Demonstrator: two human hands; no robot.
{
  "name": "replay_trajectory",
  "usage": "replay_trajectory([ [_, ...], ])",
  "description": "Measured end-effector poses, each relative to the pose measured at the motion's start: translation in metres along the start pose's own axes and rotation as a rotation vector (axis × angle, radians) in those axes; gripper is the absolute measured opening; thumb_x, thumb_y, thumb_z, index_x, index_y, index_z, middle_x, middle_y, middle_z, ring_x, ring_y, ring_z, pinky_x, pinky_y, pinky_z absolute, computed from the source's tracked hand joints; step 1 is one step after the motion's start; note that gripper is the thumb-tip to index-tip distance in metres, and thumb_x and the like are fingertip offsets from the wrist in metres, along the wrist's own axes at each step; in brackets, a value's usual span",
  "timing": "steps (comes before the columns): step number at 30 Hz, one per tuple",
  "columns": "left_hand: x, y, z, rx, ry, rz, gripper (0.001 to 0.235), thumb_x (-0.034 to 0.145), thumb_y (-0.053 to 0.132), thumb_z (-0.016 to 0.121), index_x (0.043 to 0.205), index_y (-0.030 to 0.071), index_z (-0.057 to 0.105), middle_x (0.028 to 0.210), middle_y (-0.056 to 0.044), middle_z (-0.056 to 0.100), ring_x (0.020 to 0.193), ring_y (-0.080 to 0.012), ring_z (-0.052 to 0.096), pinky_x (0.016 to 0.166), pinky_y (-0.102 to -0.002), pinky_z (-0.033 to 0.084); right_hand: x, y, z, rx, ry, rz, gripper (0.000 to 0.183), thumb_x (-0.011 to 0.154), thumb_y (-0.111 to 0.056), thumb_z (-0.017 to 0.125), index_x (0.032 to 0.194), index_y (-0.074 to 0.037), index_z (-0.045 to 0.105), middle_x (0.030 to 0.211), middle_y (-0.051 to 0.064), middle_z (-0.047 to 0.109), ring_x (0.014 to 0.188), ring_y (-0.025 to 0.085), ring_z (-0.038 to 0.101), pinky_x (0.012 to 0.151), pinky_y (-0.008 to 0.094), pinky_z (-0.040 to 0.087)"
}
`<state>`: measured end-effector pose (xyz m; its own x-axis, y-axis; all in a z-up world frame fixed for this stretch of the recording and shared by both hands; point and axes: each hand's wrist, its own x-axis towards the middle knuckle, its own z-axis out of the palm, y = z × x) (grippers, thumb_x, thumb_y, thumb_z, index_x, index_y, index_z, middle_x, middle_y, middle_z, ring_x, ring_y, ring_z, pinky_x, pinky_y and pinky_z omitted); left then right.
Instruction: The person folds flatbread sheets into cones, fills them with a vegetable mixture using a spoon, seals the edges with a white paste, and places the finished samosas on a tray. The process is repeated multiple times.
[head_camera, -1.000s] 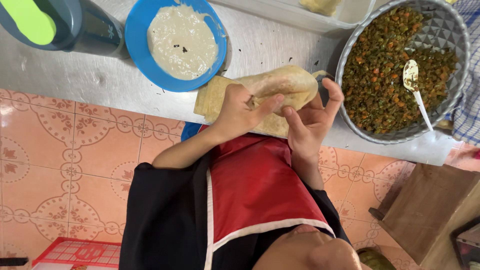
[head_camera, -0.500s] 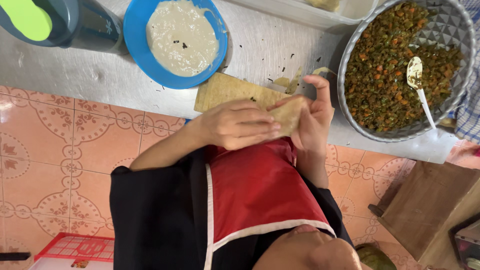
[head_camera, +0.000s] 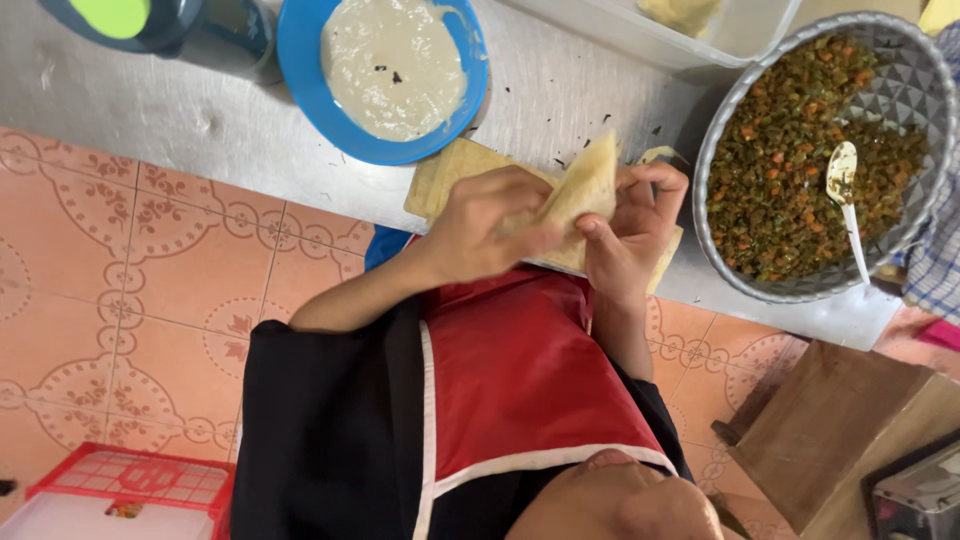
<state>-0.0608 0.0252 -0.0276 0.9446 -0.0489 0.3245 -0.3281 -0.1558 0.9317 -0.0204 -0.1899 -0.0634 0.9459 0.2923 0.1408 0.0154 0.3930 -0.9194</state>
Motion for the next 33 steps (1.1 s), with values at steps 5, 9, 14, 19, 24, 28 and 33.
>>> replay_trajectory([
  [5,-0.003,-0.004,-0.021,0.014,-0.095,-0.134,0.023,0.100,0.025,0.077,0.105,0.003,0.075,0.104,-0.011,0.076,0.092,-0.0244,0.075,0.079,-0.035,0.059,0.004,-0.019,0.011,-0.177,-0.008,0.058,0.063,0.092,0.014,0.077,0.138,-0.010,0.041,0.127,0.011,0.060,0.117,0.018,0.064,0.098,0.030,0.059],
  [9,-0.019,-0.001,-0.048,0.018,-0.041,-0.019,0.052,0.088,0.024,0.081,0.128,-0.005,0.065,0.113,-0.016,0.073,0.096,-0.0286,0.073,0.086,-0.037,0.057,0.005,-0.035,0.026,-0.637,-0.352,0.030,0.048,0.091,0.015,0.073,0.127,-0.007,0.052,0.125,0.016,0.063,0.118,0.024,0.065,0.096,0.031,0.059],
  [14,-0.047,-0.016,-0.072,0.011,-0.190,-0.174,0.060,0.084,0.023,0.088,0.137,0.010,0.063,0.114,-0.010,0.077,0.096,-0.0227,0.078,0.086,-0.033,0.062,0.033,-0.042,0.062,-1.046,-0.875,-0.322,0.042,0.091,-0.005,0.087,0.123,0.000,0.060,0.120,0.021,0.066,0.111,0.032,0.068,0.090,0.036,0.058],
  [19,-0.071,-0.036,-0.101,-0.027,0.147,-0.357,0.058,0.085,0.022,0.094,0.131,0.007,0.061,0.110,-0.010,0.078,0.097,-0.0186,0.077,0.088,-0.034,0.065,0.140,-0.025,0.091,-1.189,-0.860,-0.443,0.056,0.099,-0.028,0.085,0.142,-0.002,0.060,0.153,0.024,0.044,0.143,0.040,0.047,0.116,0.051,0.049],
  [24,-0.077,-0.043,-0.107,-0.220,0.396,-0.384,0.075,0.092,0.015,0.083,0.148,-0.003,0.037,0.124,-0.013,0.070,0.111,-0.0153,0.072,0.094,-0.029,0.062,0.170,0.053,0.112,-1.722,-1.117,-0.687,0.063,0.112,-0.063,0.050,0.146,-0.011,0.067,0.171,0.013,0.034,0.157,0.039,0.021,0.123,0.061,0.012],
  [28,-0.073,-0.049,-0.104,-0.318,0.438,-0.351,0.069,0.099,0.008,0.077,0.154,-0.001,0.035,0.133,-0.013,0.068,0.122,-0.0165,0.068,0.105,-0.030,0.058,0.176,0.045,0.125,-1.710,-1.280,-0.282,0.064,0.108,-0.062,0.040,0.117,-0.011,0.078,0.166,0.010,0.037,0.156,0.035,0.020,0.123,0.060,0.008],
  [33,-0.068,-0.053,-0.101,-0.587,0.339,-0.264,0.067,0.101,-0.001,0.074,0.156,0.003,0.036,0.143,-0.013,0.058,0.134,-0.0184,0.059,0.116,-0.034,0.052,0.200,-0.037,0.123,-1.203,-0.975,-0.222,0.069,0.117,-0.057,0.037,0.104,-0.003,0.079,0.155,0.015,0.057,0.146,0.034,0.048,0.127,0.053,0.034],
])
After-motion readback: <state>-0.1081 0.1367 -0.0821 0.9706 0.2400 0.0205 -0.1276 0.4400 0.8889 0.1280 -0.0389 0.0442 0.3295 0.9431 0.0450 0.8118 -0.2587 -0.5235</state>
